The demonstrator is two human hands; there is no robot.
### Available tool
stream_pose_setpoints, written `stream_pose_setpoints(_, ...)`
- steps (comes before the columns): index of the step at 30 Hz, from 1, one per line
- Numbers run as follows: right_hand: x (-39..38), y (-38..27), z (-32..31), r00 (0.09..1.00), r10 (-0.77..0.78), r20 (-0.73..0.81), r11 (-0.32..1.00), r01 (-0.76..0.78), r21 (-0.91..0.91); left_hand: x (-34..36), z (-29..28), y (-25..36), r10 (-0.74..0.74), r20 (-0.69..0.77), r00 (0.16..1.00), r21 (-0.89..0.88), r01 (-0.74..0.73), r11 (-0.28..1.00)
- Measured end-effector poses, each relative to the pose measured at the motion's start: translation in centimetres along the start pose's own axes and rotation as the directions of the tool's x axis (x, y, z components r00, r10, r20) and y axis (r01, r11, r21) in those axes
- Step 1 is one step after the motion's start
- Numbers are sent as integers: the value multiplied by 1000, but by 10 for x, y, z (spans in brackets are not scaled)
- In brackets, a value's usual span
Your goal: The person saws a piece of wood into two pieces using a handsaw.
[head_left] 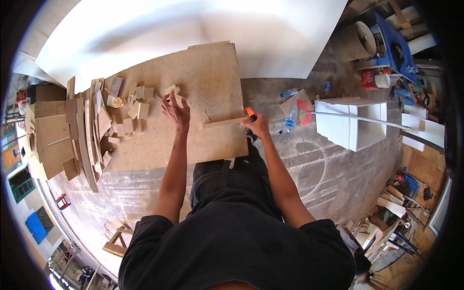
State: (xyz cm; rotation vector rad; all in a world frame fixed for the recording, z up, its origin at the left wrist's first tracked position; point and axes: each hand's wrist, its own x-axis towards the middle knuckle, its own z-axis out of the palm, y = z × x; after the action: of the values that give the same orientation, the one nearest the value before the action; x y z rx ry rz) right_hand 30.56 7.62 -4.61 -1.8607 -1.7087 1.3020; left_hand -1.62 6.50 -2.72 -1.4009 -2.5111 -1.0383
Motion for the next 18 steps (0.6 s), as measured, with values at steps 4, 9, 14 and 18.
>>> stream_pose_setpoints(4,-7,-9,-1,991,126,49,979,-132,153,-24,7,18,158,313,937,-297,-62,953)
stream_pose_setpoints(9,-9,-1,-12,987,158,-8,969,-154,195,-89,24,74,369,662,652,-369,-146,918)
stream_pose_setpoints(14,-6,20,-25,994,106,-12,981,-102,168,-97,25,94,332,684,649,-278,-188,942)
stream_pose_setpoints(18,-7,13,-26,972,219,82,939,-232,255,-95,23,90,336,678,654,-290,-182,940)
